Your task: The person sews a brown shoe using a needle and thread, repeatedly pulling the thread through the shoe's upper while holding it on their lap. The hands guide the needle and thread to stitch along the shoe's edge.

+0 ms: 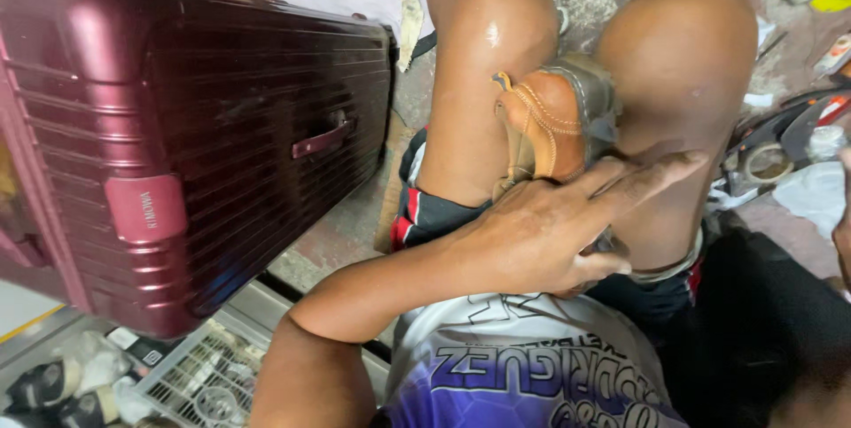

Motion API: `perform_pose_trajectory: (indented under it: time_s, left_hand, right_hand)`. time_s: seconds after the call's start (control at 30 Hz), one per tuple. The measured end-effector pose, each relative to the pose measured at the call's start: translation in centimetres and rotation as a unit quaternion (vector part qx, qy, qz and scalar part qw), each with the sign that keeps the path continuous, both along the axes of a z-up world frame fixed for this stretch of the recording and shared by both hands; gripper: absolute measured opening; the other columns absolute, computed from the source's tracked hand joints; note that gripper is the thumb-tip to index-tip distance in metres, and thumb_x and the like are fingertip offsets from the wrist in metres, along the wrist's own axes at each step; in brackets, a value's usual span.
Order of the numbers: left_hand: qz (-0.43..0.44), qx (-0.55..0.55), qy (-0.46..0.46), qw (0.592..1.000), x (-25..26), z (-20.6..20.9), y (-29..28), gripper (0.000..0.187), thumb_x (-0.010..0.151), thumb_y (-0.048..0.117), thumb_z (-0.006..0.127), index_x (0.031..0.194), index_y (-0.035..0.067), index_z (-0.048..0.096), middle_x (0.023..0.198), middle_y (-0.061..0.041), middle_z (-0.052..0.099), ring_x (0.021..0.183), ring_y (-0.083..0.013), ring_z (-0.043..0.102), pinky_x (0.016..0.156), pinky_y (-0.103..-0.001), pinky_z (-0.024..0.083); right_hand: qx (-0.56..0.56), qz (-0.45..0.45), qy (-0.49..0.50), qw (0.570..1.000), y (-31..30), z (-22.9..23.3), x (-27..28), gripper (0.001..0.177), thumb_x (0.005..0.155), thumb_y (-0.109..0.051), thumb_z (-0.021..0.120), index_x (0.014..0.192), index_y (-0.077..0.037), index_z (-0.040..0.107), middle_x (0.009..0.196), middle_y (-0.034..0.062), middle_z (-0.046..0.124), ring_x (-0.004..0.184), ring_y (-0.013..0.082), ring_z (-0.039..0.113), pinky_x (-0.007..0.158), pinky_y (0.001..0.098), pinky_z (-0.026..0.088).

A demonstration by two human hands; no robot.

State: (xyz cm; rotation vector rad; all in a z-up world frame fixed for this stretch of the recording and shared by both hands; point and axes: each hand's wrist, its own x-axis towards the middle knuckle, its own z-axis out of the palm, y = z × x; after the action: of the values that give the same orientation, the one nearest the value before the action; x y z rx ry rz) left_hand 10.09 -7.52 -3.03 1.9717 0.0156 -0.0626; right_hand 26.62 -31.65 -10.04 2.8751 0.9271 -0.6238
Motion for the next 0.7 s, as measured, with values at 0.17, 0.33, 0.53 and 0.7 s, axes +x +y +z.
perform_pose_trajectory:
  time_s: [0.17,0.33,0.53,0.7]
  left_hand:
    - [-0.073,-0.028,0.121,0.990,1.5,0.9,0.3,0.099,0.090,0.025,0.080,0.165,0.023,0.016,0.143,-0.016,0.053,0.071,-0.0236,0.071,0.066,-0.038,0.059]
    - [-0.045,-0.043,0.096,0.993,1.3,0.4,0.2,0.092,0.088,0.022,0.079,0.162,0.019,0.024,0.137,-0.012,0.057,0.073,-0.0212,0.072,0.067,-0.038,0.060]
    - [0.051,-0.011,-0.050,0.997,0.3,1.2,0.8,0.042,0.092,0.001,0.065,0.132,0.013,0.059,0.133,-0.012,0.060,0.096,-0.0238,0.071,0.079,-0.033,0.059]
    - [0.207,0.064,0.096,0.972,-0.7,1.0,4.1,0.014,0.091,-0.002,0.062,0.100,0.005,0.070,0.092,-0.014,0.065,0.075,-0.0231,0.065,0.067,-0.031,0.050]
  right_hand:
    - [-0.165,0.030,0.033,0.985,-4.9,2.0,-5.0,0.018,0.100,-0.025,0.068,0.104,-0.007,0.066,0.085,0.0156,0.071,0.072,0.0335,0.069,0.063,0.0449,0.054]
    - [0.260,0.046,0.117,0.957,0.3,5.9,-7.7,0.031,0.096,-0.010,0.065,0.126,-0.001,0.062,0.093,0.0174,0.071,0.076,0.0348,0.071,0.070,0.0447,0.059]
    - [0.388,-0.089,0.298,0.867,2.9,6.0,-7.6,0.031,0.108,-0.012,0.056,0.137,-0.001,0.054,0.092,0.0060,0.072,0.076,0.0146,0.072,0.069,0.0295,0.059]
    - [0.466,-0.143,0.412,0.770,1.5,6.3,-7.2,0.047,0.103,-0.016,0.060,0.145,-0.002,0.044,0.090,-0.0002,0.059,0.070,0.0079,0.051,0.062,0.0262,0.043]
